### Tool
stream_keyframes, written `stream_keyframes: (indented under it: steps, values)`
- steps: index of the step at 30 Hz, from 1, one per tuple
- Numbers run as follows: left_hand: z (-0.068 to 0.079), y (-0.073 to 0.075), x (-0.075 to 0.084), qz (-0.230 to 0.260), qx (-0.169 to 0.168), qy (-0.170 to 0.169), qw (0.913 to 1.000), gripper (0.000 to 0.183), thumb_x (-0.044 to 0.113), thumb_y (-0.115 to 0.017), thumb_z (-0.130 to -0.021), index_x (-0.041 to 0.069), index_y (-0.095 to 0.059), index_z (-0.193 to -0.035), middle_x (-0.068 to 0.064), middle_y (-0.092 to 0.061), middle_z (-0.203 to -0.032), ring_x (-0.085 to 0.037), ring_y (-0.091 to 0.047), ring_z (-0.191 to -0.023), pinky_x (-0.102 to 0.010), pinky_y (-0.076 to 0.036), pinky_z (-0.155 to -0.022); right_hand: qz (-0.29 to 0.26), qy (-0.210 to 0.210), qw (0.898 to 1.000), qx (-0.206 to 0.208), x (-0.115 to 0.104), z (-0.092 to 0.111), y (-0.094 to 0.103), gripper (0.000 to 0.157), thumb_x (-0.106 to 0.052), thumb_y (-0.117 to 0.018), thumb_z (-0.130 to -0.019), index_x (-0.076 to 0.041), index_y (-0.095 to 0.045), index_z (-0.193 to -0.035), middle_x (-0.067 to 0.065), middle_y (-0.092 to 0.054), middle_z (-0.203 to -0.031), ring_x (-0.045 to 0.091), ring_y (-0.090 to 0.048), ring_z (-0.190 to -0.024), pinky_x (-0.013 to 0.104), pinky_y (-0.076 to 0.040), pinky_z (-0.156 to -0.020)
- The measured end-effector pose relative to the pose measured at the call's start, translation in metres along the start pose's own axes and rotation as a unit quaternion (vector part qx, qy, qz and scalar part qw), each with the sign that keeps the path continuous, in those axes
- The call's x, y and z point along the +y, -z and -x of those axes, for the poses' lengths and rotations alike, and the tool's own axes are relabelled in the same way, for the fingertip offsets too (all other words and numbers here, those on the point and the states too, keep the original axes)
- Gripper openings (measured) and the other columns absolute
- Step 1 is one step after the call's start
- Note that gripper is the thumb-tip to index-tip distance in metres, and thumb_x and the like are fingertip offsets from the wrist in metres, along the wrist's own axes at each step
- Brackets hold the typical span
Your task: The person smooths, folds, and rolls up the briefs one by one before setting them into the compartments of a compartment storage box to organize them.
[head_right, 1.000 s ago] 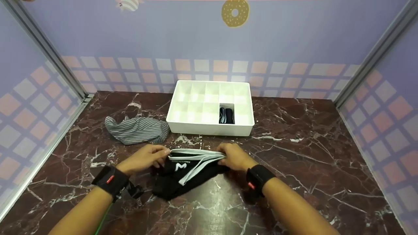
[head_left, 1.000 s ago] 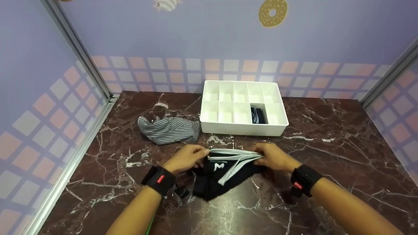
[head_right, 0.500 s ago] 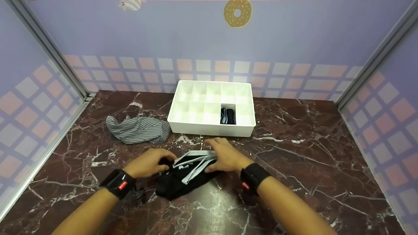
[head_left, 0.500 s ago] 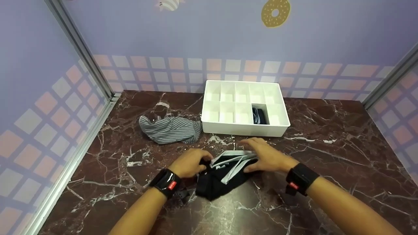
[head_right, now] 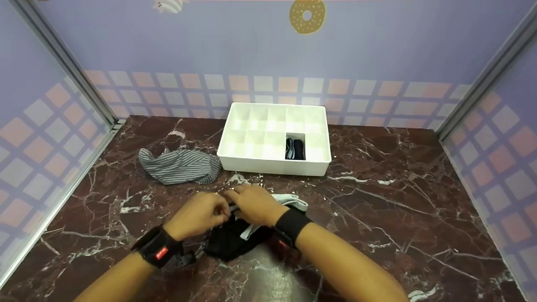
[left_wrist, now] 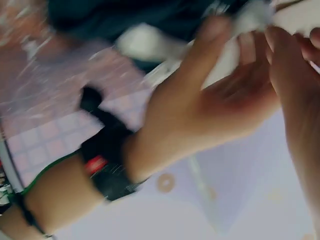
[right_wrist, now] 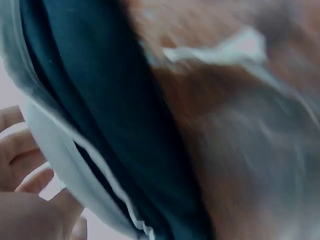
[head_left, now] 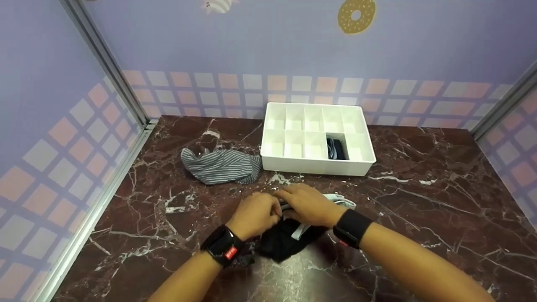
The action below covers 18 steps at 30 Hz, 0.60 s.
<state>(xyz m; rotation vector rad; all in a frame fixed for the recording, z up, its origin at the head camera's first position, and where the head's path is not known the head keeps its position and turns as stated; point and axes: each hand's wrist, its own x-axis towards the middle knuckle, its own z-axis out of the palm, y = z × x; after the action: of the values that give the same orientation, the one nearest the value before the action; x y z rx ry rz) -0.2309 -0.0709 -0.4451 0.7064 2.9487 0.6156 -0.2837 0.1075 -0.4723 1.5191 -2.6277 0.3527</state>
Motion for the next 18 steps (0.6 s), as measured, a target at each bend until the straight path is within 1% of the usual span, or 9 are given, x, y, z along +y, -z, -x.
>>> stream_keyframes:
  steps: [2,4,5,7,9,11,13,16,18]
  values:
    - [0.008,-0.004,0.013,-0.037,-0.045,-0.024,0.9980,0.005,0.021,-0.073,-0.072,0.022,-0.071,-0.077,0.010,-0.065,-0.076,-0.010,-0.059,-0.068,-0.027,-0.049,-0.061,0.027,0.037,0.999,0.012,0.001,-0.007,-0.002,0.048,-0.019,-0.071,-0.079,-0.016,-0.056,-0.125,0.006,-0.058,-0.119,0.022,-0.053,-0.109,0.038,-0.041,-0.096]
    - [0.015,-0.012,0.026,-0.090,-0.083,-0.059,0.9907,0.010,0.025,-0.074,-0.072,0.021,-0.071,-0.081,0.006,-0.065,-0.080,-0.013,-0.059,-0.070,-0.029,-0.050,-0.061,0.047,0.084,0.995,-0.002,0.001,-0.012,-0.006,0.048,-0.017,-0.069,-0.079,-0.021,-0.057,-0.125,0.007,-0.053,-0.127,0.023,-0.049,-0.115,0.041,-0.039,-0.098]
    - [0.018,-0.017,0.032,-0.118,-0.093,-0.075,0.9859,0.016,0.028,-0.074,-0.072,0.019,-0.071,-0.085,0.003,-0.065,-0.083,-0.015,-0.059,-0.073,-0.031,-0.050,-0.063,0.057,0.110,0.992,-0.016,0.000,-0.014,-0.008,0.048,-0.017,-0.068,-0.081,-0.024,-0.056,-0.127,0.008,-0.050,-0.132,0.024,-0.047,-0.118,0.042,-0.039,-0.098]
    - [0.023,-0.029,0.040,-0.165,-0.093,-0.095,0.9773,0.028,0.030,-0.074,-0.072,0.016,-0.068,-0.095,-0.004,-0.063,-0.090,-0.019,-0.058,-0.078,-0.033,-0.050,-0.066,0.086,0.150,0.984,-0.052,0.000,-0.016,-0.012,0.049,-0.020,-0.064,-0.083,-0.028,-0.052,-0.131,0.007,-0.040,-0.142,0.027,-0.042,-0.124,0.045,-0.038,-0.098]
    - [0.025,-0.038,0.045,-0.197,-0.081,-0.103,0.9716,0.038,0.031,-0.074,-0.072,0.013,-0.064,-0.104,-0.008,-0.059,-0.096,-0.022,-0.057,-0.081,-0.034,-0.050,-0.068,0.117,0.164,0.976,-0.080,0.001,-0.016,-0.015,0.049,-0.024,-0.060,-0.086,-0.027,-0.049,-0.133,0.006,-0.032,-0.147,0.029,-0.037,-0.128,0.049,-0.037,-0.098]
    - [0.026,-0.044,0.046,-0.201,-0.075,-0.103,0.9713,0.040,0.028,-0.073,-0.074,0.013,-0.062,-0.109,-0.008,-0.058,-0.098,-0.022,-0.057,-0.080,-0.034,-0.050,-0.066,0.139,0.146,0.975,-0.095,0.004,-0.013,-0.016,0.048,-0.026,-0.058,-0.088,-0.024,-0.048,-0.134,0.005,-0.031,-0.148,0.029,-0.036,-0.130,0.049,-0.037,-0.099]
    - [0.027,-0.045,0.044,-0.196,-0.074,-0.109,0.9717,0.036,0.024,-0.071,-0.075,0.014,-0.061,-0.108,-0.005,-0.057,-0.096,-0.020,-0.057,-0.076,-0.032,-0.050,-0.062,0.139,0.105,0.980,-0.100,0.009,-0.008,-0.015,0.048,-0.026,-0.059,-0.087,-0.019,-0.049,-0.134,0.005,-0.034,-0.147,0.029,-0.036,-0.130,0.051,-0.036,-0.099]
    - [0.029,-0.041,0.038,-0.185,-0.079,-0.128,0.9712,0.023,0.016,-0.069,-0.075,0.017,-0.063,-0.098,0.000,-0.058,-0.089,-0.016,-0.056,-0.070,-0.029,-0.048,-0.059,0.123,0.046,0.987,-0.090,0.020,0.002,-0.014,0.046,-0.024,-0.060,-0.086,-0.015,-0.051,-0.131,0.007,-0.042,-0.142,0.028,-0.042,-0.126,0.051,-0.037,-0.098]
    - [0.030,-0.036,0.032,-0.182,-0.081,-0.136,0.9705,0.018,0.016,-0.071,-0.073,0.020,-0.065,-0.089,0.003,-0.057,-0.083,-0.014,-0.054,-0.068,-0.027,-0.046,-0.058,0.106,0.023,0.991,-0.073,0.026,0.010,-0.012,0.042,-0.021,-0.060,-0.086,-0.014,-0.056,-0.127,0.008,-0.046,-0.138,0.028,-0.046,-0.122,0.049,-0.039,-0.096]
